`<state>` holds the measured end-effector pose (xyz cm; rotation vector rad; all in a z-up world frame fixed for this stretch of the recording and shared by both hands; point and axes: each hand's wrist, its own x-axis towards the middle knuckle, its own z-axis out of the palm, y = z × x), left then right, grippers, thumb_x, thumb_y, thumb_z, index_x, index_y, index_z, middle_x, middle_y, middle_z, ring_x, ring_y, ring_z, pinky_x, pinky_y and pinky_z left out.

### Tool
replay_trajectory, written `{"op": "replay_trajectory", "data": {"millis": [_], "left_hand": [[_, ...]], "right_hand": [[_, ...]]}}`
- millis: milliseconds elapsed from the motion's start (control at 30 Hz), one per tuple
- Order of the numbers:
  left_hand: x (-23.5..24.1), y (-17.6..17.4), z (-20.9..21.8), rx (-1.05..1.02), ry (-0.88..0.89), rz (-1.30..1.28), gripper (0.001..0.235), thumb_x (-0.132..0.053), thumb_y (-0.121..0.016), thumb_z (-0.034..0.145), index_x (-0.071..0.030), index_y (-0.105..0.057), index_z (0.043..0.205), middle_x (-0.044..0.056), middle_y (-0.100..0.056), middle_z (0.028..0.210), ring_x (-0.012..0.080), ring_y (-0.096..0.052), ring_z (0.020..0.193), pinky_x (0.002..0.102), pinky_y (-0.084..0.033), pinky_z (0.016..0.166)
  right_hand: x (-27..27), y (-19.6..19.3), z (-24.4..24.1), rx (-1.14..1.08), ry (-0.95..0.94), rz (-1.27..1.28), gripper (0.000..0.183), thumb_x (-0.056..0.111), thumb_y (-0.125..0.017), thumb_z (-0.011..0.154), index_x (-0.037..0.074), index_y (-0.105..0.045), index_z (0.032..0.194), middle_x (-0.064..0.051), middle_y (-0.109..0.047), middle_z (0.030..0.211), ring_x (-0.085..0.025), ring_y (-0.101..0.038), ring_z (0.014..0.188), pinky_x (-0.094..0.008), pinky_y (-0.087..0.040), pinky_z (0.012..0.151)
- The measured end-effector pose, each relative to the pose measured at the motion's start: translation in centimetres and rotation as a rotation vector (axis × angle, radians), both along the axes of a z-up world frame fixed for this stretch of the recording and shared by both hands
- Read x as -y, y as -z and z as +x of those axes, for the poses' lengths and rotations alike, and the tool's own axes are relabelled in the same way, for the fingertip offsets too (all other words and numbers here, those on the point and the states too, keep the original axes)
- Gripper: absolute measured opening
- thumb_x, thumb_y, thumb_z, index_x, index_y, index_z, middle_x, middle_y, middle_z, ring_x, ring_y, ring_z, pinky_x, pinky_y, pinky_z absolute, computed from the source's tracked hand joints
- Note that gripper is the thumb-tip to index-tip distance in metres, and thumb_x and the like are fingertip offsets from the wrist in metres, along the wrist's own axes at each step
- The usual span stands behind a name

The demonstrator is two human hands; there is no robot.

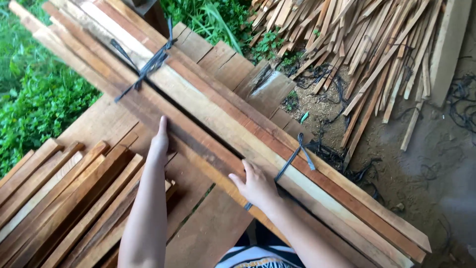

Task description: The person stacks long, thin wooden planks onto a wooden rack. They pick up planks from a pile and place them horizontally across the rack supports, arranging them one by one.

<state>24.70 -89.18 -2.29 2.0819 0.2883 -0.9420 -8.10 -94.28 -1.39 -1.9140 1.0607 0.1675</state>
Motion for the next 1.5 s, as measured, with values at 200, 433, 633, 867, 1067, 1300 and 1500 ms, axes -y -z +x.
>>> {"op": "replay_trajectory", "data": {"millis": [200, 433, 633, 867, 1067, 1300, 1500], "left_hand": [[-2.1, 0.3, 0.4, 0.186, 0.068, -0.021, 0.096, -0.054, -0.084, 0.09, 0.018, -0.046, 0.14, 0.04, -0.052, 0.134, 0.0501, -0.064, 0.113, 0.058, -0.063, 0.076], [-5.3, 2.6, -9.3, 0.112, -0.171, -0.483, 0.069, -0.063, -0.032, 0.103, -0.006, -0.064, 0.127, 0.004, -0.059, 0.095, 0.0137, -0.052, 0.081, 0.031, -0.045, 0.084], [-4.2, 6.4, -14.8, -0.112, -0.452, -0.675, 0.074, -0.077, -0.04, 0.097, -0.034, -0.037, 0.157, 0.019, -0.046, 0.155, 0.0403, -0.052, 0.134, 0.052, -0.031, 0.114], [-3.0, 7.2, -12.6, -0.122, -0.426, -0.77, 0.09, -0.086, -0.053, 0.088, -0.016, -0.06, 0.144, 0.019, -0.064, 0.138, 0.0302, -0.067, 0.123, 0.047, -0.055, 0.105], [-1.0, 2.1, -14.5, -0.024, -0.445, -0.649, 0.082, -0.071, -0.054, 0.098, -0.013, -0.045, 0.157, 0.016, -0.049, 0.156, 0.0338, -0.048, 0.143, 0.049, -0.041, 0.118], [1.1, -2.7, -16.1, 0.168, -0.318, -0.431, 0.094, -0.068, -0.047, 0.102, -0.008, -0.012, 0.166, 0.026, -0.015, 0.17, 0.0393, -0.017, 0.157, 0.054, -0.014, 0.129], [-0.3, -3.7, -20.4, 0.171, -0.455, -0.702, 0.082, -0.071, -0.023, 0.106, -0.022, 0.002, 0.168, 0.016, 0.004, 0.174, 0.0374, 0.0, 0.16, 0.051, -0.004, 0.13]], "right_hand": [[-1.0, -0.6, -1.0, 0.044, -0.129, -0.26, 0.107, 0.075, -0.071, 0.073, 0.005, -0.043, 0.15, -0.018, -0.051, 0.151, -0.035, -0.056, 0.132, -0.048, -0.051, 0.101], [-3.9, 2.7, -1.3, -0.051, -0.278, -0.667, 0.138, 0.084, -0.077, 0.069, -0.007, -0.021, 0.158, -0.026, -0.032, 0.161, -0.036, -0.034, 0.145, -0.057, -0.027, 0.11], [-3.8, 2.1, -1.0, 0.098, -0.1, -0.652, 0.122, 0.058, -0.083, 0.056, 0.007, -0.037, 0.156, -0.014, -0.051, 0.144, -0.032, -0.054, 0.126, -0.053, -0.042, 0.097], [-3.6, 1.8, -1.8, 0.24, -0.044, -0.622, 0.107, 0.054, -0.085, 0.052, 0.018, -0.049, 0.147, -0.012, -0.055, 0.138, -0.032, -0.058, 0.121, -0.053, -0.043, 0.094], [-3.4, 2.0, -1.5, 0.256, -0.002, -0.668, 0.092, 0.054, -0.085, 0.055, 0.023, -0.055, 0.136, -0.012, -0.056, 0.137, -0.032, -0.058, 0.121, -0.051, -0.043, 0.096], [-3.5, 3.7, -1.2, 0.239, -0.044, -0.753, 0.088, 0.057, -0.083, 0.06, 0.021, -0.056, 0.135, -0.015, -0.056, 0.137, -0.033, -0.057, 0.121, -0.051, -0.043, 0.097], [-3.7, 2.8, -1.3, 0.283, -0.065, -0.798, 0.098, 0.055, -0.085, 0.058, 0.012, -0.054, 0.141, -0.021, -0.055, 0.139, -0.037, -0.06, 0.117, -0.05, -0.046, 0.095]]}}
